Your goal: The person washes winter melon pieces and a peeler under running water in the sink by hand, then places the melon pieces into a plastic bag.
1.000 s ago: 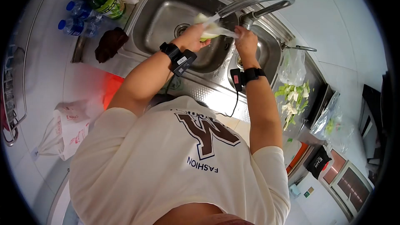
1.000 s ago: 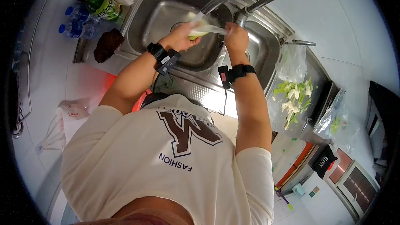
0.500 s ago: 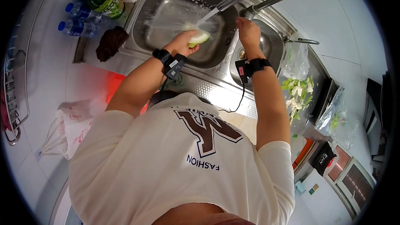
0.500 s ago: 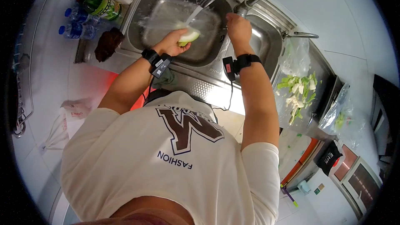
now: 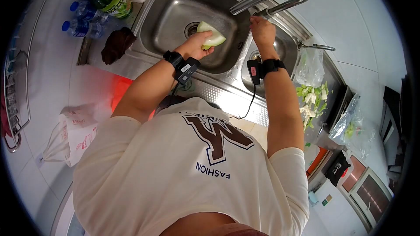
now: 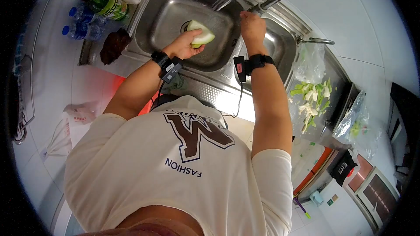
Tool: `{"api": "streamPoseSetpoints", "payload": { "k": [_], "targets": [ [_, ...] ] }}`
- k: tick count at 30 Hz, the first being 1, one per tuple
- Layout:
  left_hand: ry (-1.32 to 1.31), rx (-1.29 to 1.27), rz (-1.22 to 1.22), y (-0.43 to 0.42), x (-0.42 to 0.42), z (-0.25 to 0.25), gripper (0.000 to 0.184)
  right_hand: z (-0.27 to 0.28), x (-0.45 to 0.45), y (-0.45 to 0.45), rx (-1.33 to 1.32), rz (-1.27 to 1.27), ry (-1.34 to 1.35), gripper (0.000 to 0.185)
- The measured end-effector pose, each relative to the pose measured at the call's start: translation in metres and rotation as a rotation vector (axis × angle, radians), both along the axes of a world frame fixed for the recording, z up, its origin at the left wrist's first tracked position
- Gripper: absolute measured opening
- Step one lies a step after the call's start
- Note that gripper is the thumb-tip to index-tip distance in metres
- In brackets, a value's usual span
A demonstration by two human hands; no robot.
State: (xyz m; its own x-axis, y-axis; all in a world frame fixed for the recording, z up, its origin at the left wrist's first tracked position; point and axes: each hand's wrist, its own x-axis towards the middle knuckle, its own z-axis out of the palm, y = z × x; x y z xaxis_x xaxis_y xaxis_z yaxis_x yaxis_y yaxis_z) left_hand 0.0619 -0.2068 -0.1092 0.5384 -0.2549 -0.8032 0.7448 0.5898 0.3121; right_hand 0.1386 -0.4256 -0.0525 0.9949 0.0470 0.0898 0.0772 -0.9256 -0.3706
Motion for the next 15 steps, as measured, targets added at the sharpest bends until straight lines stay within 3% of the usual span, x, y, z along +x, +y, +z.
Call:
{"api": "streamPoseSetpoints", "payload": {
  "k": [4, 15],
  "targets": [
    [-0.020, -0.017, -0.012, -0.003, 0.002, 0.003, 0.026, -0.001, -0.005, -0.001, -0.008, 0.057, -0.067, 0.024],
    [-0.052, -0.011, -0.039, -0.009, 0.012, 0.014, 0.023, -0.003, -0.016, -0.006, 0.199, 0.016, 0.086, 0.022]
  ]
}}
